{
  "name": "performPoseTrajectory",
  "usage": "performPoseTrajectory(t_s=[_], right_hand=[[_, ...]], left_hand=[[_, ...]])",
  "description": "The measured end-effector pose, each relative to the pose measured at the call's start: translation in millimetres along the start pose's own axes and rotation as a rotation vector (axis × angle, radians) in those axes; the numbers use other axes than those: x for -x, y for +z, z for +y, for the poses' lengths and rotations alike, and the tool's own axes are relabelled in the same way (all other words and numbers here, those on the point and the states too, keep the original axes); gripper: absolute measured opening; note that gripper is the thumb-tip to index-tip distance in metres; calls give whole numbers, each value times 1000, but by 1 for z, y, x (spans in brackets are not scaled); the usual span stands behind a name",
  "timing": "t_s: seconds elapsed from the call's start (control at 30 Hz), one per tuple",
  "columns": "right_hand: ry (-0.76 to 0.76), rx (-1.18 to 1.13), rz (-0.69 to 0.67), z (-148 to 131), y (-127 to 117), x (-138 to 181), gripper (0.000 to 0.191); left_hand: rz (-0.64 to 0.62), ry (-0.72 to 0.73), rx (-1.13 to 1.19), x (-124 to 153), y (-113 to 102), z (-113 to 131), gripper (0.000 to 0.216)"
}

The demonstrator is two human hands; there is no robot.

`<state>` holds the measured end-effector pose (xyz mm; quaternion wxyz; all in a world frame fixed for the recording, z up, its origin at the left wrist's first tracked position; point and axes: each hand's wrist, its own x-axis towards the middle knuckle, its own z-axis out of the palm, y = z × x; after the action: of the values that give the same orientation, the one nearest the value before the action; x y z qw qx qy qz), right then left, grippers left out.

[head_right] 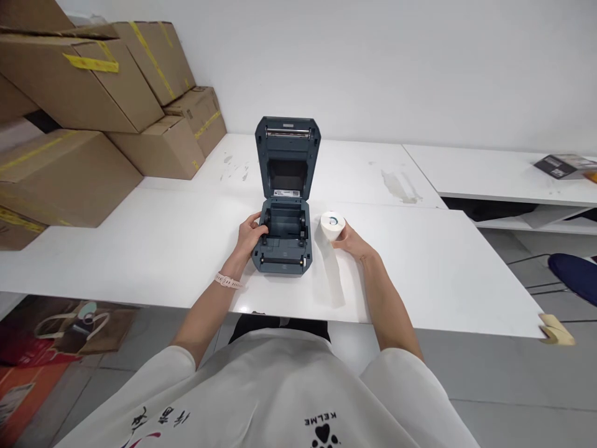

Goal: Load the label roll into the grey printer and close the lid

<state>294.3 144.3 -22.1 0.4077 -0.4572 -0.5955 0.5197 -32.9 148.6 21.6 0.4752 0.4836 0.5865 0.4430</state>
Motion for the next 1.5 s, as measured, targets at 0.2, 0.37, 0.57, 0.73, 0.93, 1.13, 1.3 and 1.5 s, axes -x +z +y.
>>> performPoseTrajectory(t_s=[0.2, 0.37, 0.57, 0.73, 0.93, 1.13, 1.3, 1.5], right_hand=[[8, 1, 49, 9, -1, 0, 98], [69, 5, 63, 9, -5, -3, 86], [113, 18, 85, 4, 0, 0, 84], [146, 45, 78, 1, -1, 3, 82], [203, 110, 50, 1, -6, 3, 84], [161, 75, 103, 3, -2, 7, 87], [12, -24, 44, -50, 0, 10, 80], [-236, 348, -268, -156, 30, -47, 86]], left_hand=[[13, 3, 57, 0, 3, 3, 78], [0, 2, 39, -7, 2, 4, 77], [-13, 13, -7, -29, 7, 9, 72], [18, 13, -24, -40, 16, 6, 72], [17, -21, 29, -37, 18, 8, 76], [39, 6, 46, -38, 19, 7, 78], [46, 59, 55, -41, 19, 3, 76], [20, 68, 76, -42, 16, -1, 72]])
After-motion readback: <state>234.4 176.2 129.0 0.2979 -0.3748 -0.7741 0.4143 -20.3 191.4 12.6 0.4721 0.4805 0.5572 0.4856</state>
